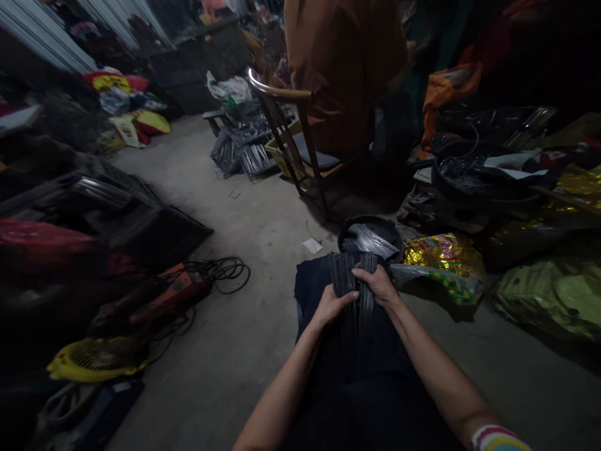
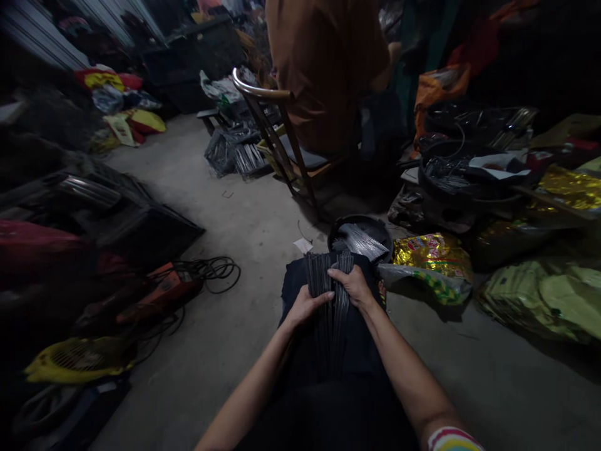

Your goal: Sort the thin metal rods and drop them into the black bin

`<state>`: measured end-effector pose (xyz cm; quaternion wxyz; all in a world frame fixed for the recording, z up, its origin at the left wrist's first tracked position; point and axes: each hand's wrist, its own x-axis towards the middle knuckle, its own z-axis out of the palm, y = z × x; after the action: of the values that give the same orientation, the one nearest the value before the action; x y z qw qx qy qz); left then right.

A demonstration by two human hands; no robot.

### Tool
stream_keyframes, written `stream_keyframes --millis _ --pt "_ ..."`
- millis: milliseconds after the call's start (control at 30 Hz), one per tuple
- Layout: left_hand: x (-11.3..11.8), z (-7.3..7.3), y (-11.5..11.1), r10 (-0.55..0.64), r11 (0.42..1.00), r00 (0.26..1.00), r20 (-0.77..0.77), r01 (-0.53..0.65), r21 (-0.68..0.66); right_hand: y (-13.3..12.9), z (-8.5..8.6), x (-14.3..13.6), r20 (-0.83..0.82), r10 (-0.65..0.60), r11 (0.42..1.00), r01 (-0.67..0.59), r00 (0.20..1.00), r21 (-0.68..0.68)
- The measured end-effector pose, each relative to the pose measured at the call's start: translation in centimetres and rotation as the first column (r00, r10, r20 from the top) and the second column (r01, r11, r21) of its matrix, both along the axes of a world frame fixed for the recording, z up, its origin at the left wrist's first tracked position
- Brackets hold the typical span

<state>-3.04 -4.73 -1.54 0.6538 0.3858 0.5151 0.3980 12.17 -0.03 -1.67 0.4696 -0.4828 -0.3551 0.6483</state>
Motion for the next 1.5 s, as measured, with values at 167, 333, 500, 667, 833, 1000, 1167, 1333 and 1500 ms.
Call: stream_keyframes --millis 167,333,500,667,833,1000,1167,1333,1500 --pt "-0.1 1.0 -0.2 0.006 0.999 0.997 0.08 -0.002 -0.054 -0.2 0.5 -0.1 -0.047 -0.002 1.0 0.001 0.999 -0.025" --pt "-0.7 1.2 -0.7 0.022 0.997 0.99 0.136 -0.012 -0.077 -1.2 1.3 0.0 0.003 -0.037 0.999 0.037 0.999 0.004" --pt "-1.0 1.4 -1.1 0.016 1.0 0.999 0.049 -0.016 -0.002 -1.7 2.3 -0.5 0.03 -0.08 0.993 0.077 0.996 0.087" --pt "-0.7 2.2 -1.2 0.006 1.0 1.0 0.009 -0.006 0.022 -1.2 2.2 -1.4 -0.024 -0.058 0.998 0.059 0.998 0.035" --pt "-0.5 2.0 -1.3 0.006 0.998 1.0 -0.019 -0.005 0.068 -1.2 1.9 -1.5 -0.06 -0.079 0.997 0.078 0.995 -0.02" --pt "-0.5 2.0 -1.6 0.029 0.999 0.999 -0.019 -0.028 0.032 -1.4 1.8 -1.2 -0.118 -0.099 0.995 0.097 0.988 -0.024" --pt "-0.6 2.8 -1.9 -0.011 1.0 1.0 -0.015 0.011 -0.001 -1.7 1.9 -1.2 -0.146 -0.094 0.995 0.096 0.985 0.008" --pt "-0.8 3.1 -1.7 -0.013 1.0 0.998 -0.061 0.013 0.006 -1.6 2.1 -1.8 -0.056 -0.095 0.994 0.098 0.994 0.039" --pt "-1.2 2.3 -1.6 -0.042 0.998 0.999 -0.024 0.042 0.036 -1.4 1.6 -1.9 -0.003 -0.099 0.993 0.099 0.995 0.07"
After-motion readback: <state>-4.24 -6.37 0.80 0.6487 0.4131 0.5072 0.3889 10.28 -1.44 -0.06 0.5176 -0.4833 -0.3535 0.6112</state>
